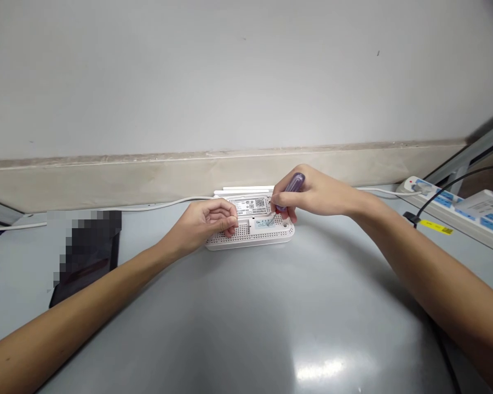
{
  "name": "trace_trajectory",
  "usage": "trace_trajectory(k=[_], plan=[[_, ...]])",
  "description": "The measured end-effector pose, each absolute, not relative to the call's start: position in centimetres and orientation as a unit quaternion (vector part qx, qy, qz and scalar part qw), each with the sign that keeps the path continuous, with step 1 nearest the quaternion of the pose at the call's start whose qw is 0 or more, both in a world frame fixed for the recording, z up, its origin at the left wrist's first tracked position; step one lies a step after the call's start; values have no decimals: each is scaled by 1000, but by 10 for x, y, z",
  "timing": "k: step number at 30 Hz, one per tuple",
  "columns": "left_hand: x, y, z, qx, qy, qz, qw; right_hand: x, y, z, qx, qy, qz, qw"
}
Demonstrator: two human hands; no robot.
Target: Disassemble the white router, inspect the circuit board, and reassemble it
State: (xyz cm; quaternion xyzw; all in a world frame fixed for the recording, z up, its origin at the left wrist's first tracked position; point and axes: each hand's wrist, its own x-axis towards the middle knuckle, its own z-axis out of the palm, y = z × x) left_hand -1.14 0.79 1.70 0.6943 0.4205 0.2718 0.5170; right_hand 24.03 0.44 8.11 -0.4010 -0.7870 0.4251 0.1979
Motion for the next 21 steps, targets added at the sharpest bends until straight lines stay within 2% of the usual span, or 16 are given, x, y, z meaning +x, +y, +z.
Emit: trace_trajectory(k=[21], plan=[[-12, 9, 16, 732, 412, 250, 481, 240, 2, 80, -390, -792, 419, 211]])
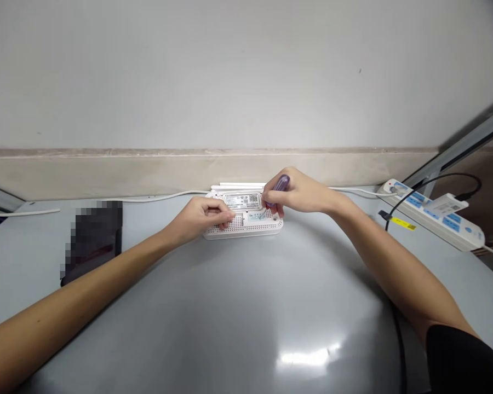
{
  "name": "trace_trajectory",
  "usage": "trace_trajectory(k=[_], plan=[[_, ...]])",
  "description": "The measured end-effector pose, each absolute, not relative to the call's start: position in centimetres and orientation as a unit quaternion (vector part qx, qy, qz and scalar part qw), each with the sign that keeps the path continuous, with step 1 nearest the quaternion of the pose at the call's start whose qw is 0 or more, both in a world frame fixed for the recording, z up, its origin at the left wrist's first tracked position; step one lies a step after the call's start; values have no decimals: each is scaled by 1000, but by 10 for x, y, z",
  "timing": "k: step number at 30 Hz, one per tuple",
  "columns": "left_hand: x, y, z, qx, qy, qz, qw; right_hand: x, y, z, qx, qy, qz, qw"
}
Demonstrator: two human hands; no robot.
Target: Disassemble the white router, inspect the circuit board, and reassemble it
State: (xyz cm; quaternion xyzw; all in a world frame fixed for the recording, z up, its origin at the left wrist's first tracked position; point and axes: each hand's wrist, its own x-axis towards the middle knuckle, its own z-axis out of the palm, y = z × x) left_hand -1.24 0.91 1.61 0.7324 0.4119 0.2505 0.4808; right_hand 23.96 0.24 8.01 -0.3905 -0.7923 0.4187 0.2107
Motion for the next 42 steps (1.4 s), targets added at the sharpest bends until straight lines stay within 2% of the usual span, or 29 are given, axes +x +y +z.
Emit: trace_trajectory(k=[19, 25, 35, 38, 42], plan=[[-13, 12, 17, 744, 365, 251, 500, 240, 5, 78, -384, -792, 424, 216], [-13, 11, 17, 754, 394, 220, 477, 240, 5, 76, -390, -787, 429, 213], [-15, 16, 12, 721, 373, 252, 527, 240, 5, 76, -388, -785, 434, 211], [-16, 16, 13, 715, 373, 253, 534, 239, 4, 77, -377, -790, 426, 228], [-17, 16, 12, 720, 361, 250, 537, 237, -1, 78, -345, -780, 431, 294]])
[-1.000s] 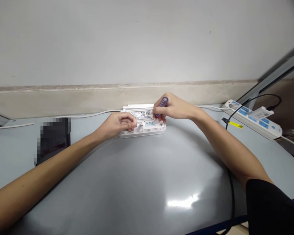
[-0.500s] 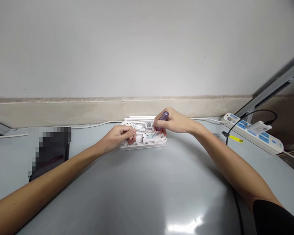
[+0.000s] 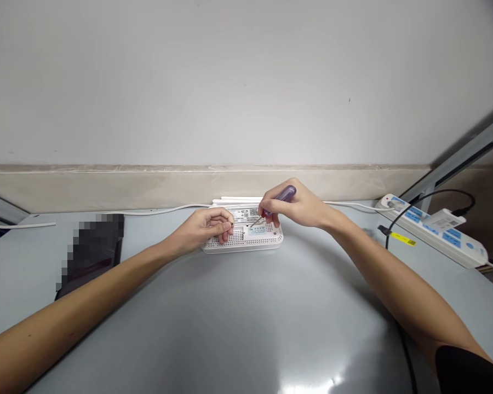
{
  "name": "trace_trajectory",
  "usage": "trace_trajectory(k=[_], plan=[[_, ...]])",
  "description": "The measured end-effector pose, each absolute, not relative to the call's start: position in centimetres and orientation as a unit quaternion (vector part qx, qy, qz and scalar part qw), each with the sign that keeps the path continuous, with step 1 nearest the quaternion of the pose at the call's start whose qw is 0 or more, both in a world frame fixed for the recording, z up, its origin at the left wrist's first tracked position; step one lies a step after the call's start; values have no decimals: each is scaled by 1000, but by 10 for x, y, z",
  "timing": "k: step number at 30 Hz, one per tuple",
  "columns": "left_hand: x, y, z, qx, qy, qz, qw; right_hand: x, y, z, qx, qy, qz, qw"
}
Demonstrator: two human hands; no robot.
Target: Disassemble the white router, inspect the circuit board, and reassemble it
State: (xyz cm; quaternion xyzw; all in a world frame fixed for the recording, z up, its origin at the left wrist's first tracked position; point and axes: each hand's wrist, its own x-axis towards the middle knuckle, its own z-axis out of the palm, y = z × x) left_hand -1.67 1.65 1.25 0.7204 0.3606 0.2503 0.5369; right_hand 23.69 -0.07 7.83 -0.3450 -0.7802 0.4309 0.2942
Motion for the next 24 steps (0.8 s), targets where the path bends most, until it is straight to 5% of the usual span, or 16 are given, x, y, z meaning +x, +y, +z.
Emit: trace_trajectory(k=[6, 24], plan=[[-15, 16, 14, 723, 362, 251, 533, 231, -5, 75, -303, -782, 419, 349], [-14, 13, 16, 723, 361, 252, 532, 227, -4, 68, -305, -794, 414, 325]])
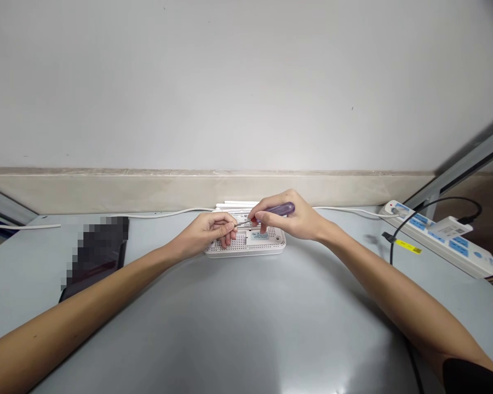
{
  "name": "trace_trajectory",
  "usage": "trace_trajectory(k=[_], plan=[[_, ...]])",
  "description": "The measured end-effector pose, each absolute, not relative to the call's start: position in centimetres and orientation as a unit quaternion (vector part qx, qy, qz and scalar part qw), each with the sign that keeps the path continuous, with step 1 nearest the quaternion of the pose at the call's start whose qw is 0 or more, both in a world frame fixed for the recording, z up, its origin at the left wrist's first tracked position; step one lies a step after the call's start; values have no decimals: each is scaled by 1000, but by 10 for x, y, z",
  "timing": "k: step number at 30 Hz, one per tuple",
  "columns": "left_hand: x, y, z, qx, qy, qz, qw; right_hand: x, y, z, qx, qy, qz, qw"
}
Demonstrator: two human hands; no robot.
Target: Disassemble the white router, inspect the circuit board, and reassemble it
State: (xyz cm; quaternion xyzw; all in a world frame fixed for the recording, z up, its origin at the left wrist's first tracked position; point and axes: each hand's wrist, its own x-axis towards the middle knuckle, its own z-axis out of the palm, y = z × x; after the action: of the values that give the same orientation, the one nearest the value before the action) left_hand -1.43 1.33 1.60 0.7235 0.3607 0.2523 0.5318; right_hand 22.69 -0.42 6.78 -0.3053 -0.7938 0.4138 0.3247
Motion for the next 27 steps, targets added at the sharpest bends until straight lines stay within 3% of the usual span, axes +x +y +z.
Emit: trace_trajectory(k=[27], plan=[[-15, 14, 13, 722, 361, 254, 532, 228, -2, 68, -306, -795, 430, 299]])
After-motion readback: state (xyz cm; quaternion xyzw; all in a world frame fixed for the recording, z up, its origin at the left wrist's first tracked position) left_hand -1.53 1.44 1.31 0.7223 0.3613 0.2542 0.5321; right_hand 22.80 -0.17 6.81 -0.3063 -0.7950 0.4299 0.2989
